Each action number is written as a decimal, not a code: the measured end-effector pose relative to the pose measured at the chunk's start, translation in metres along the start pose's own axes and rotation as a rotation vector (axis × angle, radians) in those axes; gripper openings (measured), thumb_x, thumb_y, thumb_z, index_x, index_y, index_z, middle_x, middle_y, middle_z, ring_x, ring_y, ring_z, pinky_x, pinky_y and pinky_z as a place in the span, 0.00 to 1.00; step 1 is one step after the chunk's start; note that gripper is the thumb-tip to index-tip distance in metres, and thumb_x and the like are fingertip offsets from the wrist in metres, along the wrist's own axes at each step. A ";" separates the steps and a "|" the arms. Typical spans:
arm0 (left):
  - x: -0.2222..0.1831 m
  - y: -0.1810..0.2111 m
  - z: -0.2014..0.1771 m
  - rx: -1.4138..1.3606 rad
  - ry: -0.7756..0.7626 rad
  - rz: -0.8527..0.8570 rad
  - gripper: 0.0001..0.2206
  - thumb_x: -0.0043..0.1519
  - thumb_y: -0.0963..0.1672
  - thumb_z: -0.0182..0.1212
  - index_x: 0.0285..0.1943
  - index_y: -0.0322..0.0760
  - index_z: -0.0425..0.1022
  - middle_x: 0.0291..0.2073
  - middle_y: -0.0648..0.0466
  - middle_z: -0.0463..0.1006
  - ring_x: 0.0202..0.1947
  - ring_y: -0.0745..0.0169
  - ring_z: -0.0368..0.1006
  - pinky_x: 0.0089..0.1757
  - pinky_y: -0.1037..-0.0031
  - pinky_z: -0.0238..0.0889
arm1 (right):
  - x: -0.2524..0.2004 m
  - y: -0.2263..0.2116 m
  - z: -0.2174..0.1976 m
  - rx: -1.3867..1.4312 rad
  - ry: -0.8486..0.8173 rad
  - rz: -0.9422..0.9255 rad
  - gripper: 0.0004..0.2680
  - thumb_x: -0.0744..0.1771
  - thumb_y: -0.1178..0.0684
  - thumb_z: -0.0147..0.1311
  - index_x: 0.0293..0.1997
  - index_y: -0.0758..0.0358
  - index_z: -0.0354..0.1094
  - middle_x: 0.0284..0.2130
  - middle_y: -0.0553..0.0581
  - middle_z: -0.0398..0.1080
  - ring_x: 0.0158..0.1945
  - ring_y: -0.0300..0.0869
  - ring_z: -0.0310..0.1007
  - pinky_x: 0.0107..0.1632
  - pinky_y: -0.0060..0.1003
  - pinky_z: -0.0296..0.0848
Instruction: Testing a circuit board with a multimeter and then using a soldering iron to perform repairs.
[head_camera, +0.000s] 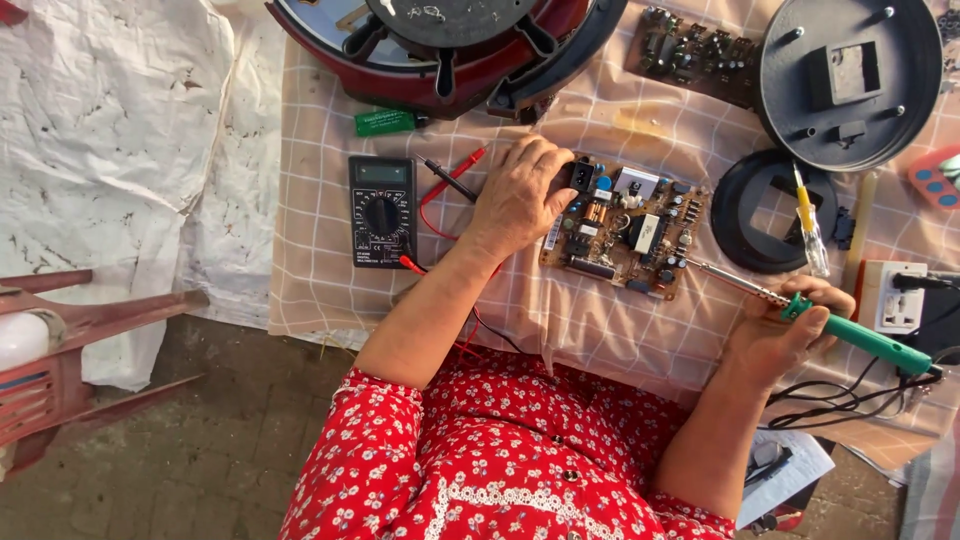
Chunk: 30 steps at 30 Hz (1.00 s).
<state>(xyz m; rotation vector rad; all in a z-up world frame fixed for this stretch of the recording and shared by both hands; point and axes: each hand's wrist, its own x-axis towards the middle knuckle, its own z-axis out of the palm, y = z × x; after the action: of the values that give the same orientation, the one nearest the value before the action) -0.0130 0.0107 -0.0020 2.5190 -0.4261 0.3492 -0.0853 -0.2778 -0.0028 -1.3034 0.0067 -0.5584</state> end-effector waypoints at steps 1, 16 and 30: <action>0.000 0.001 -0.001 -0.003 0.006 0.005 0.18 0.48 0.46 0.64 0.45 0.40 0.65 0.40 0.55 0.68 0.48 0.55 0.60 0.47 0.67 0.51 | -0.001 -0.002 0.001 -0.027 0.030 0.031 0.11 0.64 0.42 0.48 0.37 0.54 0.52 0.28 0.52 0.56 0.27 0.33 0.54 0.20 0.23 0.54; 0.003 -0.003 0.001 -0.017 -0.069 -0.006 0.18 0.50 0.46 0.62 0.47 0.38 0.64 0.43 0.52 0.67 0.50 0.53 0.59 0.49 0.66 0.50 | -0.003 0.006 -0.011 0.000 0.108 0.152 0.10 0.63 0.43 0.49 0.37 0.53 0.52 0.29 0.51 0.57 0.29 0.34 0.58 0.22 0.23 0.56; 0.012 0.004 0.003 -0.078 -0.135 0.064 0.18 0.55 0.43 0.61 0.49 0.28 0.63 0.43 0.44 0.66 0.49 0.47 0.58 0.53 0.64 0.51 | 0.000 0.012 -0.026 0.085 0.205 -0.054 0.08 0.63 0.48 0.42 0.29 0.56 0.47 0.21 0.52 0.52 0.17 0.36 0.45 0.21 0.27 0.50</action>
<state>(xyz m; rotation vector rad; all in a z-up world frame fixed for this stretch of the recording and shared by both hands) -0.0033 0.0037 0.0015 2.4651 -0.5625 0.1838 -0.0884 -0.2994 -0.0204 -1.1617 0.1167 -0.7293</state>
